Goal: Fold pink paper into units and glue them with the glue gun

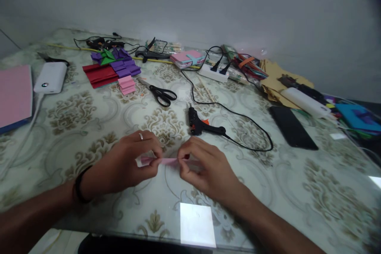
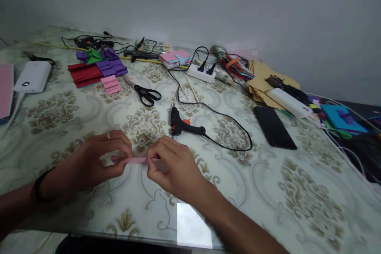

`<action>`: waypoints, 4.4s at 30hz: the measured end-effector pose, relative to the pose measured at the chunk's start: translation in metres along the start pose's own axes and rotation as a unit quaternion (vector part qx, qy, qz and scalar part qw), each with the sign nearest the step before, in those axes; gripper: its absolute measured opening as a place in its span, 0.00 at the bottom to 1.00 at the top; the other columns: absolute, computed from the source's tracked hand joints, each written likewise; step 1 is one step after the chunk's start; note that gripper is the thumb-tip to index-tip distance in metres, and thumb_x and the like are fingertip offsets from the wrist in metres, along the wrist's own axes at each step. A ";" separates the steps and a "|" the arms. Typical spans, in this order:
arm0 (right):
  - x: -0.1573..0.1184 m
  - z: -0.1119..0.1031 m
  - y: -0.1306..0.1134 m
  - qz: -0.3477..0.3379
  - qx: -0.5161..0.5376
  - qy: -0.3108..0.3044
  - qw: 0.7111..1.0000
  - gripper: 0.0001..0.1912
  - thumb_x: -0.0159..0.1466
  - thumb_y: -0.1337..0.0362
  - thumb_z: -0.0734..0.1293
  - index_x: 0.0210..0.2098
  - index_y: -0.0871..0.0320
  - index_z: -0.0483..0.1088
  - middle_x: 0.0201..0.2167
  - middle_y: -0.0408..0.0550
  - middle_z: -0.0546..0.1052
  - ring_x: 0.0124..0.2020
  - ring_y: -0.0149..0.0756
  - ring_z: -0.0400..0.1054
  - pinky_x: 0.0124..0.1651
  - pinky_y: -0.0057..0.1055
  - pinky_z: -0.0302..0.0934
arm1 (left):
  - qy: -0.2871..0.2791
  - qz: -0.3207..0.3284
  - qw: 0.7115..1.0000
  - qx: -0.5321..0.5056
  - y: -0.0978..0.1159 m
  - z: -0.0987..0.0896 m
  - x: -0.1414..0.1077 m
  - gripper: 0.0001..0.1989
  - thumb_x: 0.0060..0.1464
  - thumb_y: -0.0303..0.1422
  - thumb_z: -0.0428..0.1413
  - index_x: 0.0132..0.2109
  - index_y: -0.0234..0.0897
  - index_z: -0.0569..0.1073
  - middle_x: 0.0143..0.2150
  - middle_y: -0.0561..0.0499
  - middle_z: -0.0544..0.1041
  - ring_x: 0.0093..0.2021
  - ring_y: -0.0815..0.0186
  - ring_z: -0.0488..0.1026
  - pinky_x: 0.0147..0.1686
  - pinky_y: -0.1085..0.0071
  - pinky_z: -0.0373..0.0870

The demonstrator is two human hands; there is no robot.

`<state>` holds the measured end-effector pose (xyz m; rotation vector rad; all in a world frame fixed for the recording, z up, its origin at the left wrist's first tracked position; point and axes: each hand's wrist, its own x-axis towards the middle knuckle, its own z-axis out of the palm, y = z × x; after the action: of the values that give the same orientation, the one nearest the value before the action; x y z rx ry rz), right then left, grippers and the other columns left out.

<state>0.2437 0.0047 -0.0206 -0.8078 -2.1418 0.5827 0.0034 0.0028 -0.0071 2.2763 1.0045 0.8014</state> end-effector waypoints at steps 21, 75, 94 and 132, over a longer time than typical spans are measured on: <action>0.004 -0.001 0.002 0.292 0.196 -0.031 0.936 0.05 0.62 0.64 0.69 0.30 0.56 0.71 0.26 0.40 0.73 0.29 0.31 0.66 0.32 0.27 0.59 | -0.034 -0.118 0.991 -0.054 -0.011 0.000 0.000 0.24 0.62 0.32 0.61 0.64 0.45 0.74 0.58 0.48 0.83 0.53 0.59 0.82 0.44 0.70 0.81; -0.004 0.010 0.012 0.349 0.367 -0.014 0.862 0.15 0.65 0.52 0.75 0.44 0.56 0.78 0.29 0.41 0.74 0.29 0.31 0.65 0.32 0.28 0.60 | -0.013 -0.213 0.913 -0.348 -0.015 0.006 -0.002 0.32 0.63 0.35 0.63 0.70 0.44 0.64 0.46 0.48 0.82 0.45 0.60 0.82 0.41 0.70 0.80; -0.006 -0.002 0.016 0.261 0.309 0.036 0.914 0.10 0.70 0.60 0.68 0.40 0.53 0.83 0.36 0.47 0.80 0.37 0.37 0.72 0.39 0.32 0.64 | 0.014 -0.075 0.982 -0.172 -0.013 -0.015 -0.004 0.12 0.69 0.35 0.55 0.47 0.43 0.85 0.44 0.50 0.87 0.43 0.62 0.83 0.42 0.70 0.77; 0.000 0.002 0.003 0.074 0.085 0.013 0.994 0.05 0.70 0.70 0.71 0.38 0.55 0.77 0.32 0.44 0.78 0.34 0.33 0.72 0.38 0.30 0.67 | 0.056 0.006 0.997 -0.049 -0.010 0.005 -0.001 0.04 0.66 0.28 0.61 0.41 0.39 0.80 0.38 0.53 0.84 0.38 0.68 0.81 0.41 0.73 0.76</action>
<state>0.2430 0.0062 -0.0236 -0.8799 -1.9880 0.8144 0.0018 0.0063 -0.0177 2.1777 0.9792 0.9724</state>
